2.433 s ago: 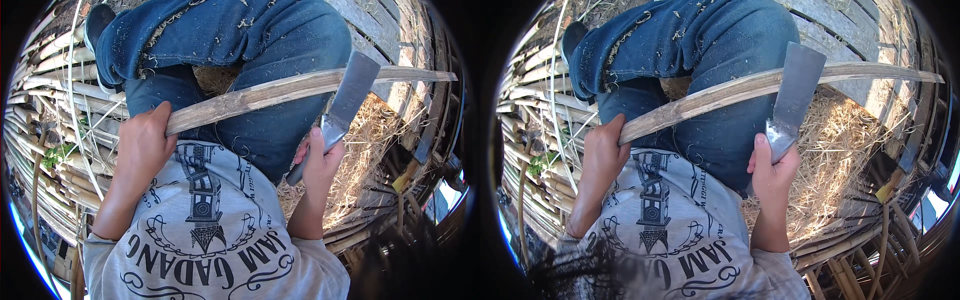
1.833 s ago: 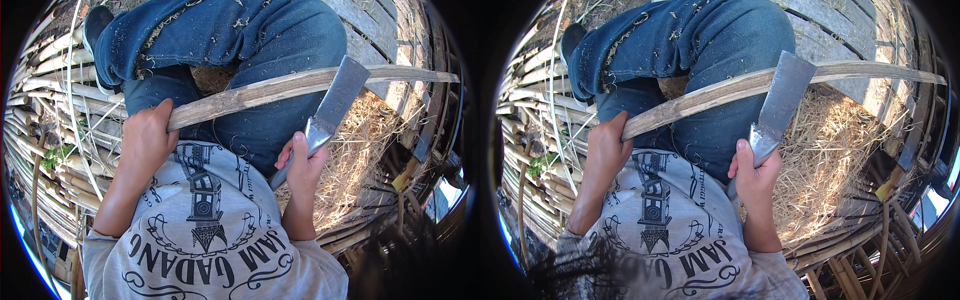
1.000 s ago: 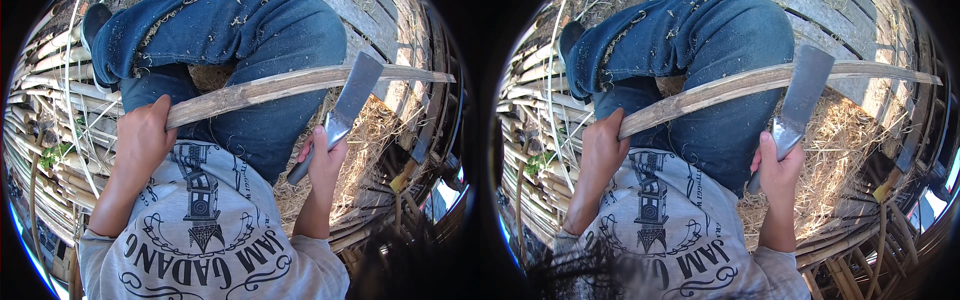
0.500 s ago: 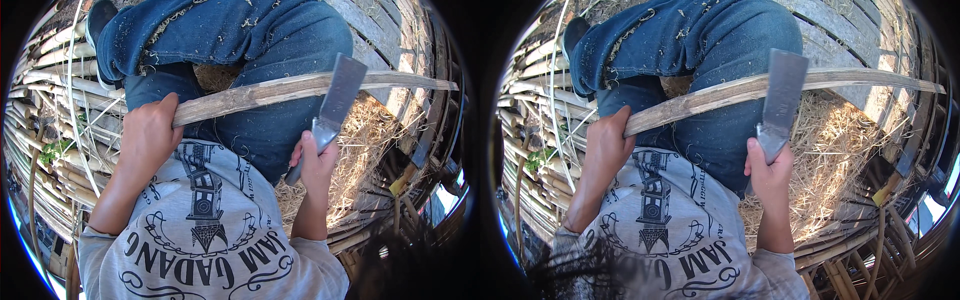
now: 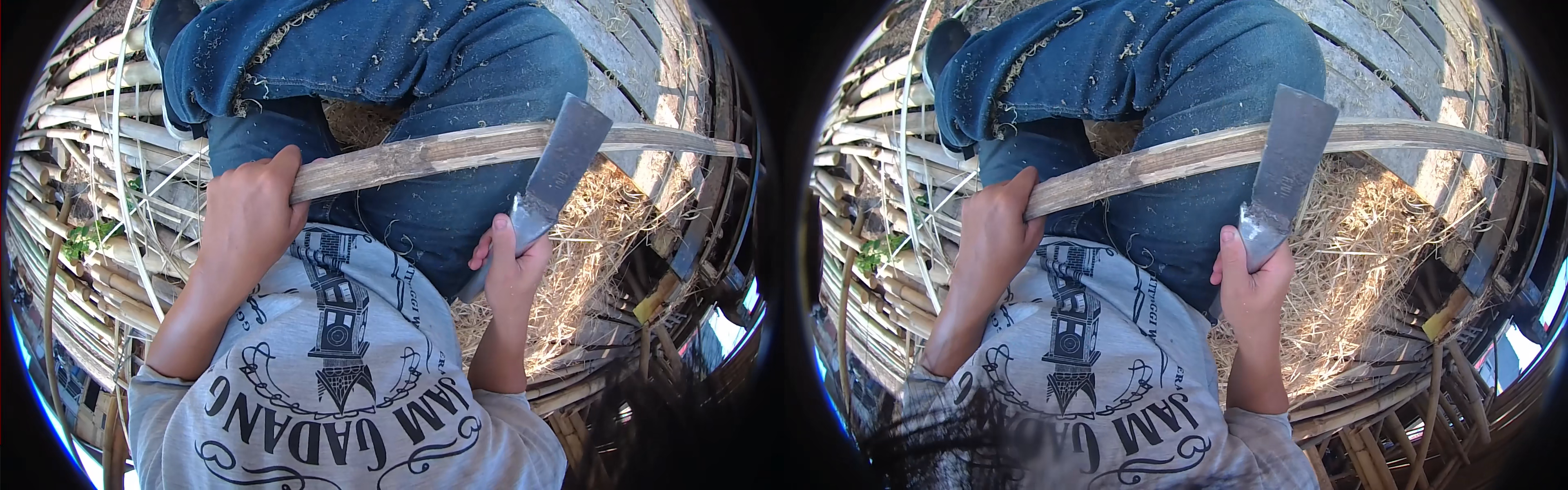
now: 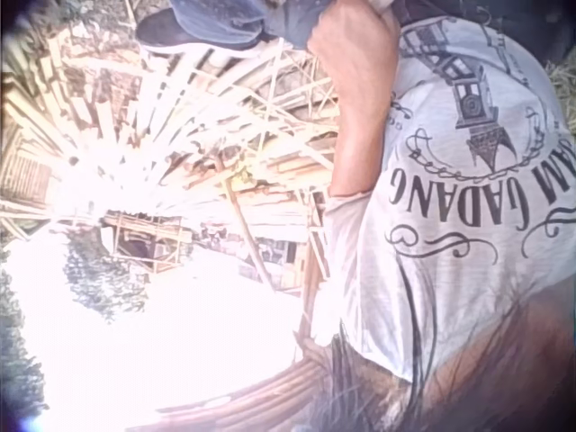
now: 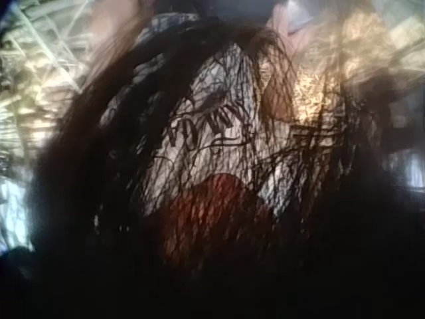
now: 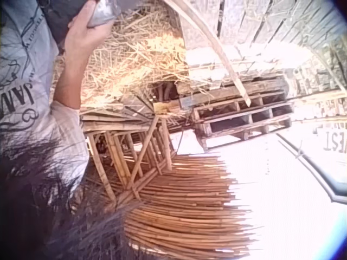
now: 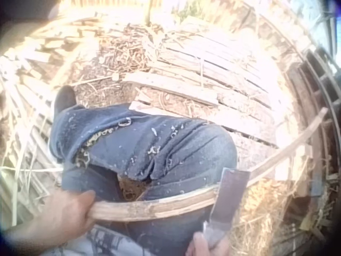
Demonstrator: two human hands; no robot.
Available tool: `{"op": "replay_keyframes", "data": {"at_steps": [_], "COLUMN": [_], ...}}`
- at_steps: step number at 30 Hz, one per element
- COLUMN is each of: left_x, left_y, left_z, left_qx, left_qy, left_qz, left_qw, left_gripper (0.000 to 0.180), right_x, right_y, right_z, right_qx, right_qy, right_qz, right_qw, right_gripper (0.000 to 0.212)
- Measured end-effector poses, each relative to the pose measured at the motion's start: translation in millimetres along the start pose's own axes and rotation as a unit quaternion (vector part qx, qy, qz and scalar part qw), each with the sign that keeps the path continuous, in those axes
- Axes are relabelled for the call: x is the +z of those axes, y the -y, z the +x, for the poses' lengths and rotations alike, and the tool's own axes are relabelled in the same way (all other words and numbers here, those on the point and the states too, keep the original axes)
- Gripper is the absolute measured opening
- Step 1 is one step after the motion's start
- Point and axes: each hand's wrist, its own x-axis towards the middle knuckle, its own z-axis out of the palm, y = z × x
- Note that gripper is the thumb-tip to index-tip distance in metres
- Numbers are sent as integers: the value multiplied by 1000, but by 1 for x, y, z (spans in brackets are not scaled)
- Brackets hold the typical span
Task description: The person uses a knife to shave a long strip of bamboo, holding the strip with one hand and drawing the blade along its length to smooth it. They repeat the shaving motion across different sections of the strip while seated on a wooden platform.
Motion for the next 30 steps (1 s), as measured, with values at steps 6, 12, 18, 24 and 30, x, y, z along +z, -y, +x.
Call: {"op": "replay_keyframes", "data": {"at_steps": [6,12,18,24,30], "left_x": [2,-4,-26,-33,-14], "left_y": [5,8,18,18,26], "left_z": [1,4,8,16,13], "left_qx": [8,35,86,12,-84], "left_qy": [-22,-26,74,220,396], "left_qz": [1,-44,-179,-243,-410], "left_qw": [1000,998,977,945,818], "left_gripper": [25,27,34,34,37], "right_x": [7,4,-5,-21,-22], "right_y": [-1,-8,-10,-24,-26], "right_z": [0,6,23,38,39], "right_qx": [-23,-47,-24,-52,-48], "right_qy": [78,90,159,236,248], "right_qz": [-112,-92,-7,70,93], "right_qw": [990,991,987,968,963], "right_gripper": [16,16,15,39,39]}}
